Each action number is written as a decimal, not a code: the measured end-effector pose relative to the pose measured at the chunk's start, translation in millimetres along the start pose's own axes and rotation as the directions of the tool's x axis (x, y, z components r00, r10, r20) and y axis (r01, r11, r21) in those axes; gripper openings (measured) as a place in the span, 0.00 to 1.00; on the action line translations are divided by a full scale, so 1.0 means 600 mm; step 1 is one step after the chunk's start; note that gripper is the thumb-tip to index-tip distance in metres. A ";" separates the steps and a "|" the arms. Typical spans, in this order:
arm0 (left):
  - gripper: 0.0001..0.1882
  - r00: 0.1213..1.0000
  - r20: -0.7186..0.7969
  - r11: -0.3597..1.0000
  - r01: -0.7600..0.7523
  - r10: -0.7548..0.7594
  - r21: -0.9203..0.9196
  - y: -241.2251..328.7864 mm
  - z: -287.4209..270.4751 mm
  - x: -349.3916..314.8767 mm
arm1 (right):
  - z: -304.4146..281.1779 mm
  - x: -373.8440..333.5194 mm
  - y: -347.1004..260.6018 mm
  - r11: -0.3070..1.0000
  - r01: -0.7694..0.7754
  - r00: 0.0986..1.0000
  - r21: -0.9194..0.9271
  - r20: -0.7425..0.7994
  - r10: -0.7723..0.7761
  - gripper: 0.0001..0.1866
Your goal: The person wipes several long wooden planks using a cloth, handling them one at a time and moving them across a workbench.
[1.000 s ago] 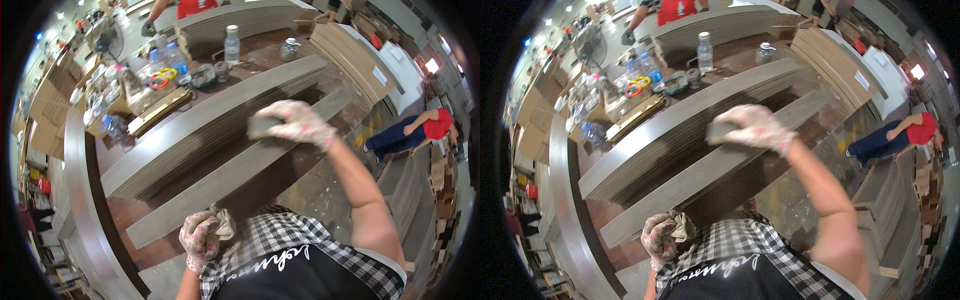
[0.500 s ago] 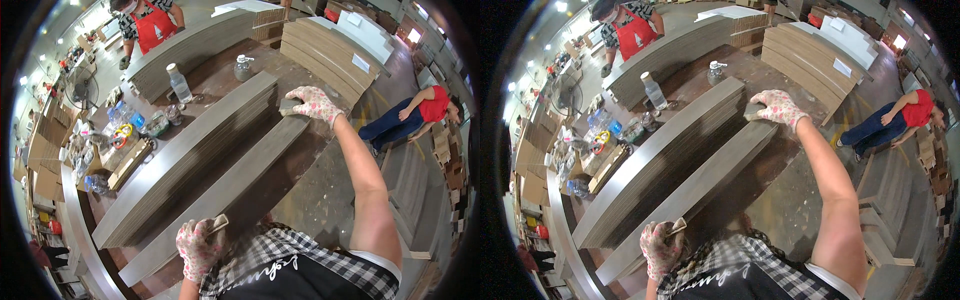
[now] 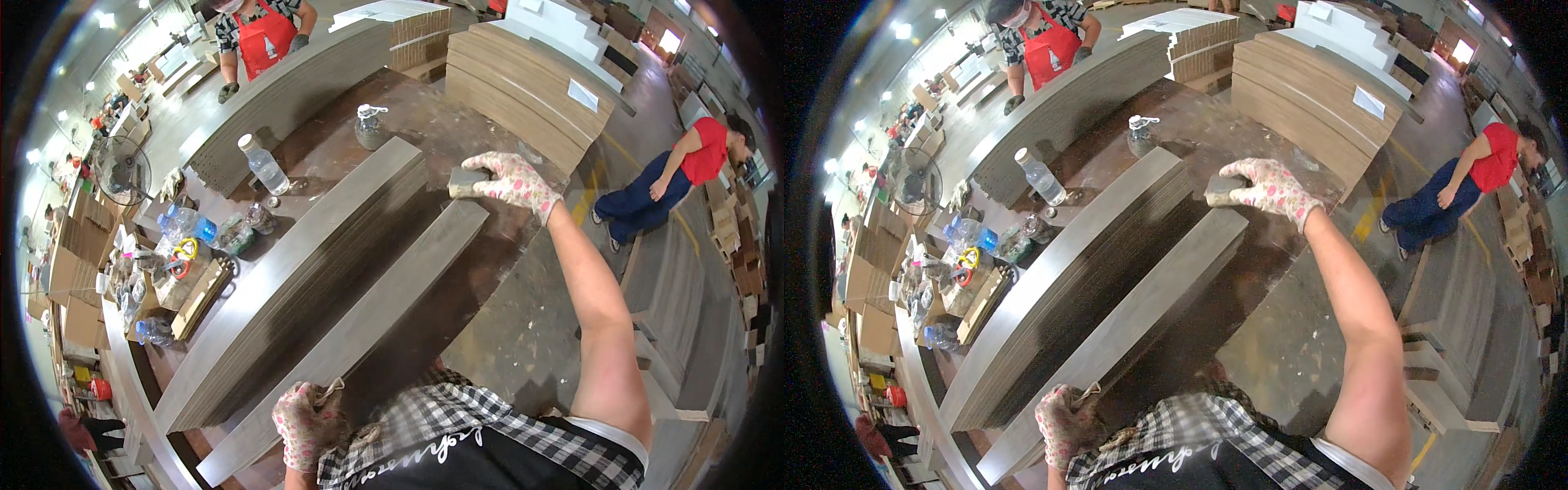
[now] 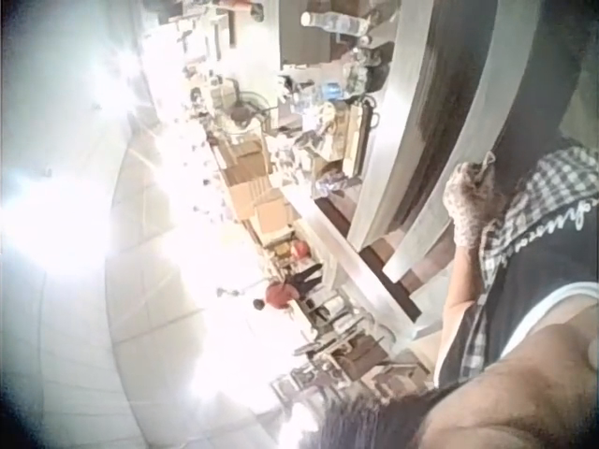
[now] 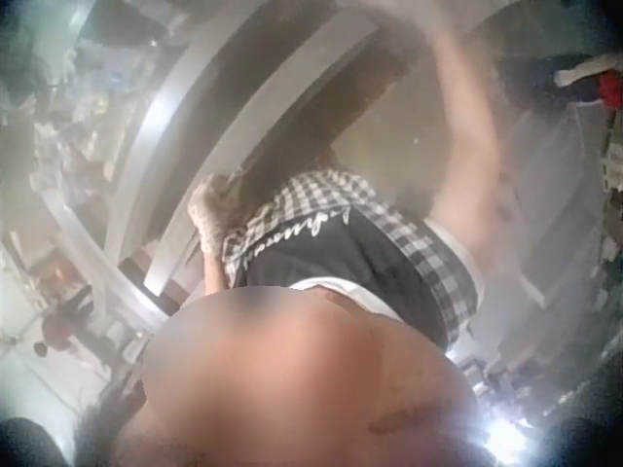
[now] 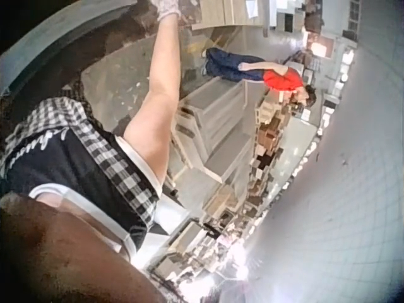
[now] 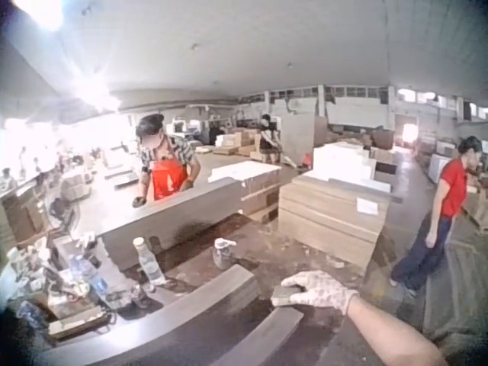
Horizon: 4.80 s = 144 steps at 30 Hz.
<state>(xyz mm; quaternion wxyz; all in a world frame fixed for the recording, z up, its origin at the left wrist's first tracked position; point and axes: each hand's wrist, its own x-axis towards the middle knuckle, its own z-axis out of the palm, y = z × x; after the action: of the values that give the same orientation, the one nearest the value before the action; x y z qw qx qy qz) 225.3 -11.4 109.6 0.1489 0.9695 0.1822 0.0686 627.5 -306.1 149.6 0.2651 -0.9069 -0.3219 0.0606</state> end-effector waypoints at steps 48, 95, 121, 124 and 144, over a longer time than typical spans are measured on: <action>0.24 0.961 -0.072 0.922 0.232 -0.266 -0.311 -0.337 -0.048 -0.417 | 0.581 -0.396 -0.650 0.805 0.585 0.780 0.099 -0.341 -0.525 0.36; 0.16 0.711 -0.703 0.992 -0.104 0.025 -0.071 -0.087 -0.058 -0.077 | 0.257 -0.159 -0.302 0.514 0.314 0.906 0.798 -0.414 0.091 0.27; 0.13 0.494 -0.714 0.868 0.319 -0.495 -0.381 -0.419 -0.150 -0.356 | 0.451 -0.163 -0.454 0.638 0.201 0.965 0.743 -0.261 0.000 0.31; 0.24 0.843 -0.521 0.944 0.269 -0.133 0.193 -0.374 -0.067 -0.279 | 0.450 -0.164 -0.456 0.648 0.235 0.960 0.724 -0.279 -0.037 0.32; 0.23 0.831 -0.548 0.973 -0.040 -0.095 -0.229 -0.124 0.068 -0.101 | 0.441 -0.176 -0.470 0.549 0.200 0.976 0.812 -0.215 -0.037 0.36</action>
<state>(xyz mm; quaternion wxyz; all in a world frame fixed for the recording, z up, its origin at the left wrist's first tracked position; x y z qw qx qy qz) 152.0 21.1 42.9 0.2020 0.8811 0.2225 0.3652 314.9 -70.4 64.6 0.6904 -0.6531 -0.2919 0.1079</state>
